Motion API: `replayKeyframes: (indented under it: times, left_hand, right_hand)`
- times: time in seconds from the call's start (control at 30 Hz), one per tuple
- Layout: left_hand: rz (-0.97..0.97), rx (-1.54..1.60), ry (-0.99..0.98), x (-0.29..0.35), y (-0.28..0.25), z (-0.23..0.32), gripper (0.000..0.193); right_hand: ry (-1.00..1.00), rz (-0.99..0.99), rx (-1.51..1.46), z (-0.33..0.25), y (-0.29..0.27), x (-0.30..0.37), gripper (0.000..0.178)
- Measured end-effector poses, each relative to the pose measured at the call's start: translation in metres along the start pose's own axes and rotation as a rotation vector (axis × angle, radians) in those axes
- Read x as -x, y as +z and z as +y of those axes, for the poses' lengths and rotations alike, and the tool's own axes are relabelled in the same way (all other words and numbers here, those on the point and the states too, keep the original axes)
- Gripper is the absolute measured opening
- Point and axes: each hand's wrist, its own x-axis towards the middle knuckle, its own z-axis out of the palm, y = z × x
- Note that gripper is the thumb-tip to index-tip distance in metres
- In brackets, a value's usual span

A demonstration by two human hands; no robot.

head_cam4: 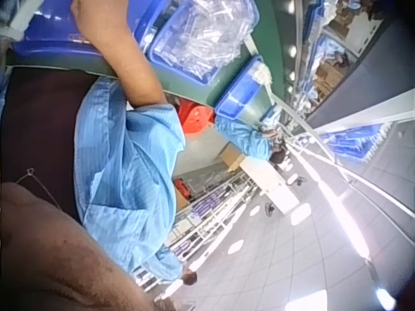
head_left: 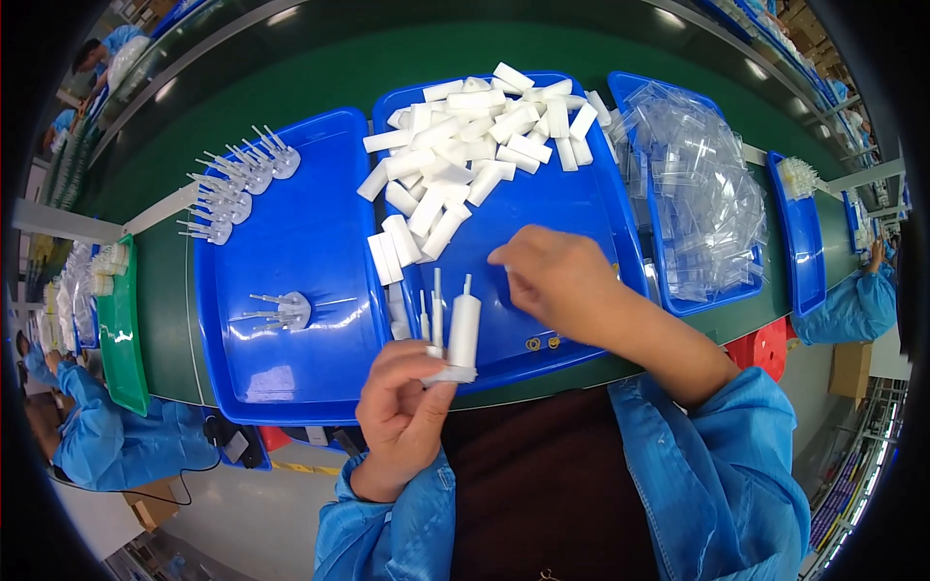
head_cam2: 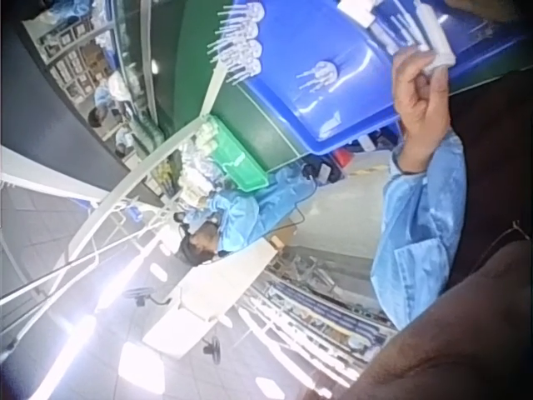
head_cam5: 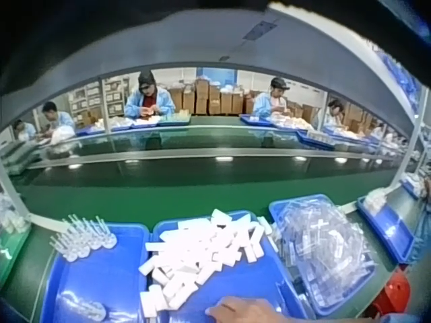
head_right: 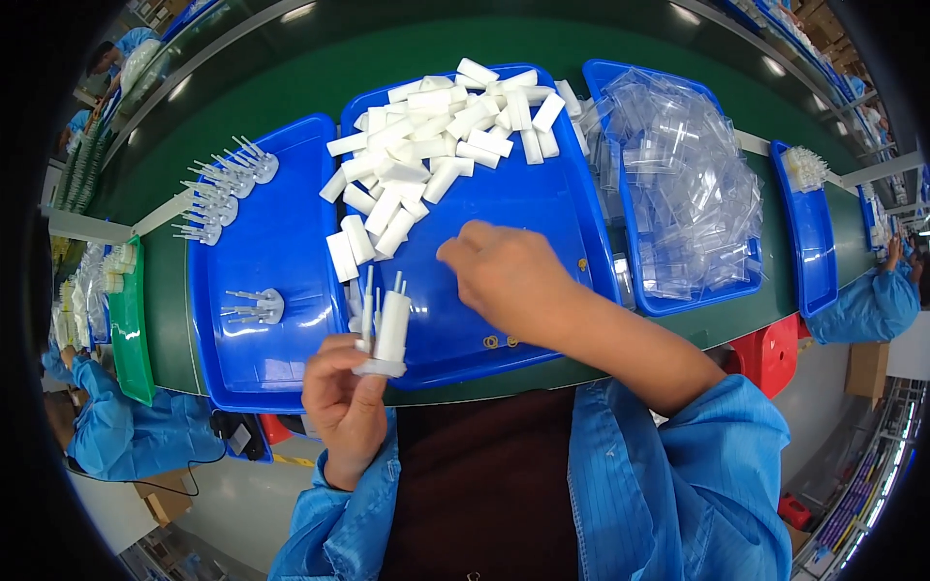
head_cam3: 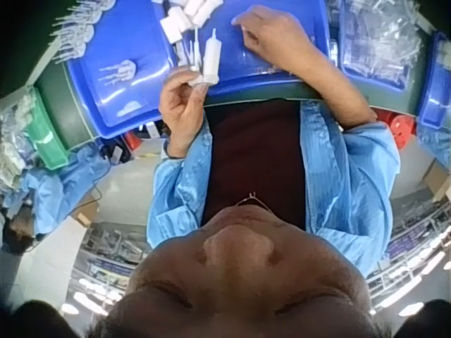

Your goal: The person assembles product components by fitting white foam pieces and transparent plastic sleeves onto plastic stems, grouping them into bundles, and securing each bundle with a rubber band by hand.

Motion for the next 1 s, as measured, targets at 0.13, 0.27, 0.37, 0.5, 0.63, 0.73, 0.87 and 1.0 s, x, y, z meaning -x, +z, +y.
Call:
replayKeyframes:
  times: [0.13, 0.27, 0.37, 0.5, 0.63, 0.73, 0.87, 1.0]
  left_hand:
    - [-0.291, -0.167, 0.194, -0.011, 0.005, -0.004, 0.020]
    - [-0.402, -0.140, 0.258, -0.017, 0.016, -0.009, 0.022]
    - [-0.388, -0.152, 0.257, -0.019, 0.022, -0.011, 0.021]
    - [-0.399, -0.157, 0.260, -0.020, 0.027, -0.011, 0.020]
    - [-0.400, -0.155, 0.220, -0.019, 0.029, -0.012, 0.018]
    - [-0.392, -0.152, 0.193, -0.019, 0.030, -0.013, 0.016]
    - [-0.378, -0.158, 0.139, -0.019, 0.029, -0.014, 0.015]
    - [-0.377, -0.186, 0.078, -0.020, 0.028, -0.013, 0.015]
  right_hand:
    - [0.385, 0.256, -1.005, 0.009, -0.020, 0.011, 0.018]
    - [0.560, 0.390, -1.924, 0.023, -0.016, 0.022, 0.019]
    - [0.589, 0.374, -2.080, 0.025, -0.010, 0.028, 0.021]
    - [0.610, 0.377, -2.185, 0.026, -0.007, 0.030, 0.020]
    - [0.573, 0.352, -2.221, 0.029, -0.005, 0.031, 0.020]
    - [0.565, 0.337, -2.194, 0.029, -0.004, 0.033, 0.021]
    - [0.449, 0.268, -2.023, 0.031, -0.008, 0.035, 0.023]
    - [0.350, 0.260, -1.749, 0.031, -0.023, 0.035, 0.023]
